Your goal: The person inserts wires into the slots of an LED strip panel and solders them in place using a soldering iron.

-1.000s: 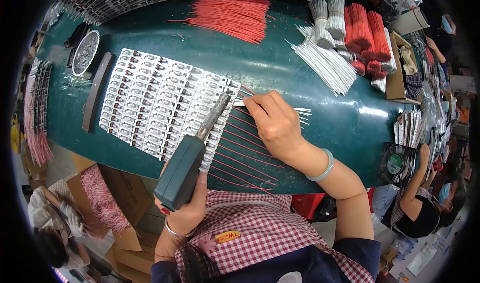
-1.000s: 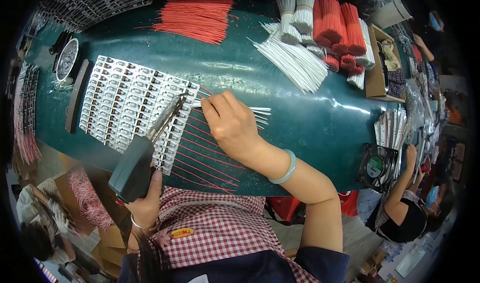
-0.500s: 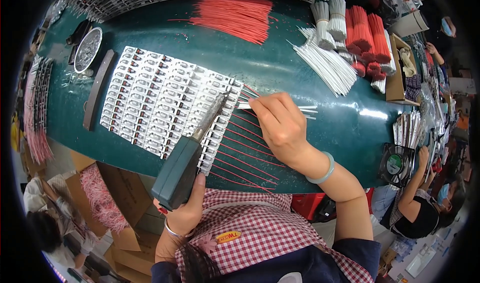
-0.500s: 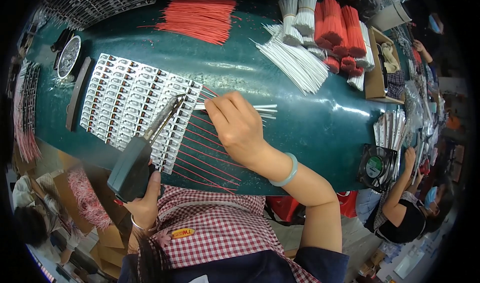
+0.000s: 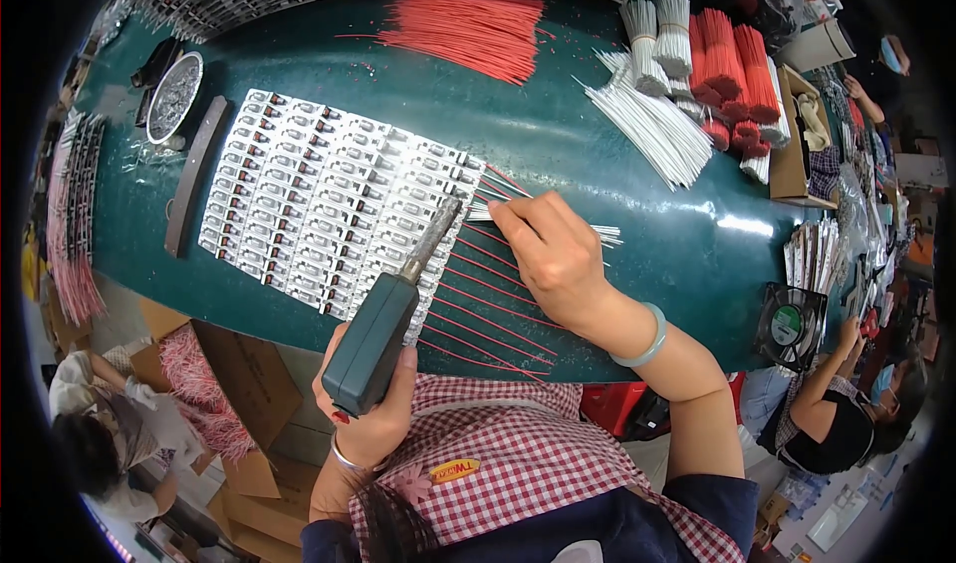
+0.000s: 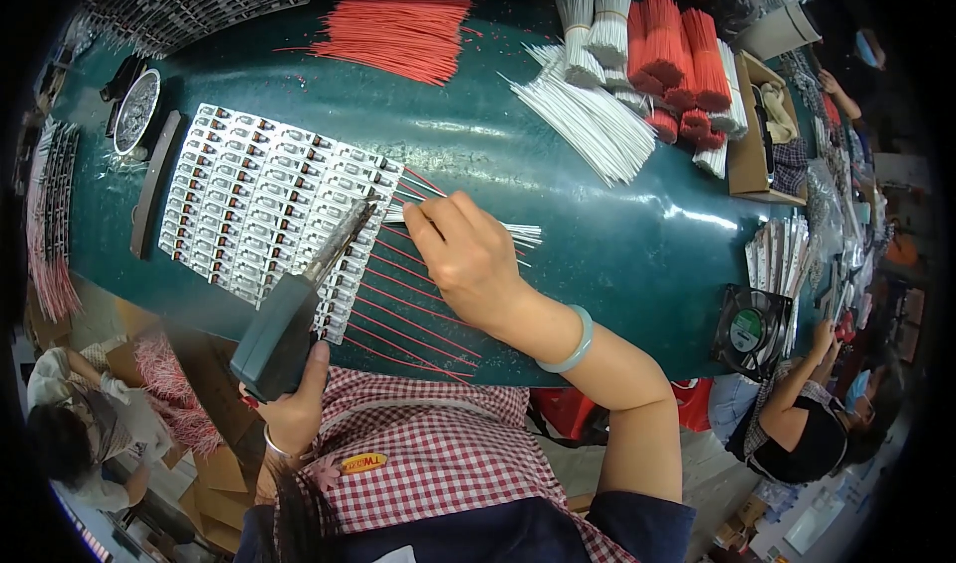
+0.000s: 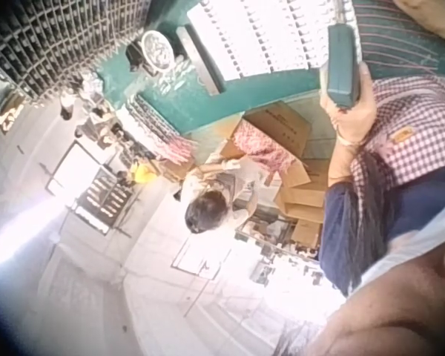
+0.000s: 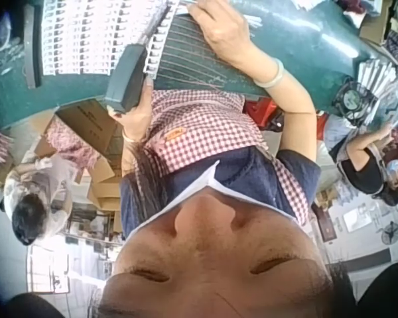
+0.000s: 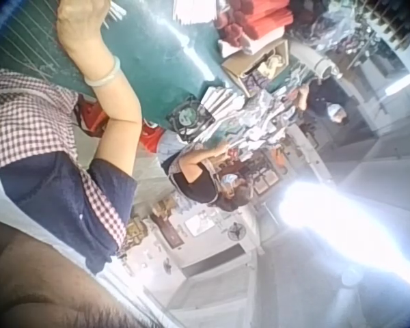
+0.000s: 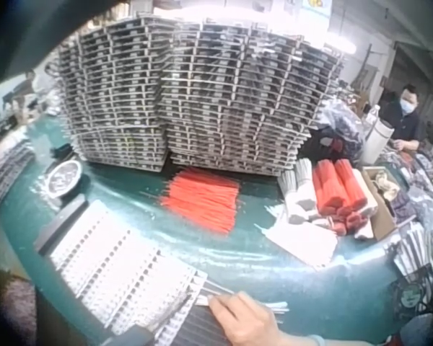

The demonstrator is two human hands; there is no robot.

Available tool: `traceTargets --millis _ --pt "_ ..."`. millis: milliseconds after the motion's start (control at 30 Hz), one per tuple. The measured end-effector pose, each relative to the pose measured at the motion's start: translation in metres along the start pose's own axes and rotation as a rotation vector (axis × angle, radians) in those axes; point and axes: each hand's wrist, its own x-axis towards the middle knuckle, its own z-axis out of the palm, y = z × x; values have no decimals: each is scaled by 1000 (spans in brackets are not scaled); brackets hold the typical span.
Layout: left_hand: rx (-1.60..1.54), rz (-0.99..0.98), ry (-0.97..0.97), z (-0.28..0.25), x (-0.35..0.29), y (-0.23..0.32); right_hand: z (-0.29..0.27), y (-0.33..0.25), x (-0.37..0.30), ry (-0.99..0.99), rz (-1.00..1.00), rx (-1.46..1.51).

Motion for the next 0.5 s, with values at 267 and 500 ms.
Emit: traceTargets --millis 267,500 --pt "4 85 -7 3 5 2 2 1 0 -18 -58 -65" --pt "-1 115 -14 5 8 6 0 -2 5 -19 -38 -39"
